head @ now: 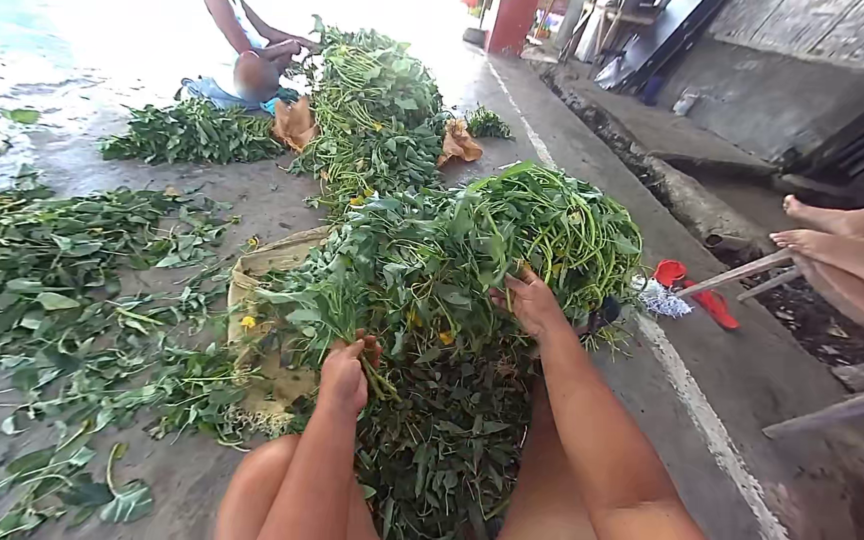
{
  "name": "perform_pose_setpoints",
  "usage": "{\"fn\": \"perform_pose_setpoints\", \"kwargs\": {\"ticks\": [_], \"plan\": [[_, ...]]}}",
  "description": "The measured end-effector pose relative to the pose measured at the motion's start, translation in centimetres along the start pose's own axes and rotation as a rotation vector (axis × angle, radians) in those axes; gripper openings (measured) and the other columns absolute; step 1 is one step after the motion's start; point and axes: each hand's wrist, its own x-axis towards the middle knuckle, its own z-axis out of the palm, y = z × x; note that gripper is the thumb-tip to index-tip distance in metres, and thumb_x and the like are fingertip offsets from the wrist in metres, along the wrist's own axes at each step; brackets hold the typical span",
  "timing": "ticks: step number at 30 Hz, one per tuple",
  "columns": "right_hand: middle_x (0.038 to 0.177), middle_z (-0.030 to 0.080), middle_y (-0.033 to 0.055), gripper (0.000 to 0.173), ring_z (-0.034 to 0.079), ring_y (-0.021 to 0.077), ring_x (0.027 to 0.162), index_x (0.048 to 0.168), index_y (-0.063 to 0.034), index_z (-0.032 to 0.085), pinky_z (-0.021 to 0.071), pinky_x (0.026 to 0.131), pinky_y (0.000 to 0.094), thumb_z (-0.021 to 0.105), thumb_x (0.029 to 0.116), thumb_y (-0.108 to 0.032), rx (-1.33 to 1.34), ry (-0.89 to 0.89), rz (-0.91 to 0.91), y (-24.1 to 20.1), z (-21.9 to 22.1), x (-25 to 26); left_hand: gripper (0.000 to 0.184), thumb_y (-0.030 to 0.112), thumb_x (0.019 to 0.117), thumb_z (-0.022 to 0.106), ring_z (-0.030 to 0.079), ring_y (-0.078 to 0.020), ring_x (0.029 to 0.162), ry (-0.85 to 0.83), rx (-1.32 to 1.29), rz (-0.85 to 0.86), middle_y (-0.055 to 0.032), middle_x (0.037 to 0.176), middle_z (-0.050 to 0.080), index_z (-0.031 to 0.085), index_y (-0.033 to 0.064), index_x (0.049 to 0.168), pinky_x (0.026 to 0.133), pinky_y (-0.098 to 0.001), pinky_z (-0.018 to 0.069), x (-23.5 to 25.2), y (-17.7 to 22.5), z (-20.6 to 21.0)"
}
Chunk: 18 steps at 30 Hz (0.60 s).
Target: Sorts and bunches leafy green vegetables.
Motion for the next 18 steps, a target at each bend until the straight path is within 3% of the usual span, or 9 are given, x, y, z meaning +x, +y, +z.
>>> {"fn": "perform_pose_setpoints", "kwargs": {"ticks": [2,4,7,9,12,15,16,18], "plan": [[0.107,0.061,0.0122,0.032,0.067,0.0159,0.084,0.138,0.0030,0.042,0.0582,0.076,0.0302,0.045,0.1063,0.000,0.120,-0.041,0.012,0.3,-0.7,-0.6,0.020,0.003,0.1093,0.038,0.063,-0.0131,0.075,-0.027,0.012,-0.016,-0.0085,0.096,0.058,0.044,0.0011,0.128,0.067,-0.0262,0.0553,-0.1,0.1,-0.2],[0.094,0.065,0.0049,0.020,0.068,0.0114,0.076,0.124,-0.0009,0.048,0.0602,0.070,0.0270,0.043,0.1047,0.003,0.198,-0.107,-0.059,0.1,-0.3,-1.4,0.019,0.002,0.1086,0.040,0.065,-0.0120,0.076,-0.028,0.002,0.006,-0.0084,0.096,0.060,0.044,0.0001,0.127,0.069,-0.0245,0.0562,-0.2,0.6,0.0],[0.103,0.061,0.0049,0.041,0.058,0.0067,0.072,0.146,-0.0013,0.042,0.0514,0.065,0.0231,0.046,0.1054,-0.001,-0.005,-0.142,-0.060,1.8,1.7,-2.9,0.022,0.001,0.1086,0.039,0.062,-0.0106,0.077,-0.046,0.026,0.049,-0.0079,0.095,0.057,0.043,-0.0023,0.130,0.071,-0.0233,0.0544,-1.0,0.5,0.2],[0.102,0.061,0.0050,0.043,0.053,0.0039,0.067,0.147,0.0000,0.043,0.0473,0.060,0.0209,0.048,0.1051,-0.004,-0.155,-0.178,-0.079,3.6,4.3,-4.2,0.025,0.001,0.1086,0.039,0.061,-0.0095,0.076,-0.064,0.051,0.106,-0.0078,0.095,0.056,0.042,-0.0043,0.133,0.072,-0.0227,0.0537,-1.2,0.6,0.5],[0.100,0.065,0.0088,0.034,0.055,0.0054,0.075,0.134,0.0073,0.054,0.0481,0.070,0.0236,0.054,0.1030,-0.007,-0.346,-0.300,-0.143,7.0,8.4,-7.0,0.028,0.002,0.1091,0.038,0.063,-0.0113,0.084,-0.078,0.073,0.147,-0.0113,0.103,0.058,0.042,-0.0061,0.135,0.078,-0.0246,0.0542,-1.2,0.7,0.5],[0.093,0.067,0.0124,0.030,0.060,0.0131,0.080,0.125,0.0080,0.060,0.0513,0.078,0.0330,0.056,0.1021,-0.011,-0.465,-0.411,-0.171,9.1,11.6,-9.4,0.034,0.007,0.1104,0.038,0.060,-0.0171,0.105,-0.113,0.172,0.145,-0.0172,0.123,0.059,0.042,-0.0050,0.141,0.091,-0.0313,0.0493,-0.8,0.6,-0.3],[0.091,0.066,0.0125,0.029,0.059,0.0145,0.078,0.123,0.0075,0.061,0.0509,0.077,0.0347,0.056,0.1021,-0.012,-0.482,-0.421,-0.167,9.4,12.2,-9.9,0.034,0.009,0.1109,0.038,0.060,-0.0166,0.104,-0.125,0.201,0.121,-0.0160,0.122,0.060,0.042,-0.0040,0.142,0.091,-0.0316,0.0485,-0.8,0.7,-0.5],[0.088,0.064,0.0122,0.026,0.058,0.0158,0.077,0.118,0.0072,0.063,0.0500,0.076,0.0365,0.056,0.1009,-0.011,-0.504,-0.449,-0.109,9.6,12.5,-10.4,0.030,0.008,0.1103,0.040,0.062,-0.0137,0.091,-0.151,0.210,0.069,-0.0115,0.107,0.063,0.044,-0.0034,0.137,0.083,-0.0294,0.0521,-0.7,0.9,-0.9]]}}
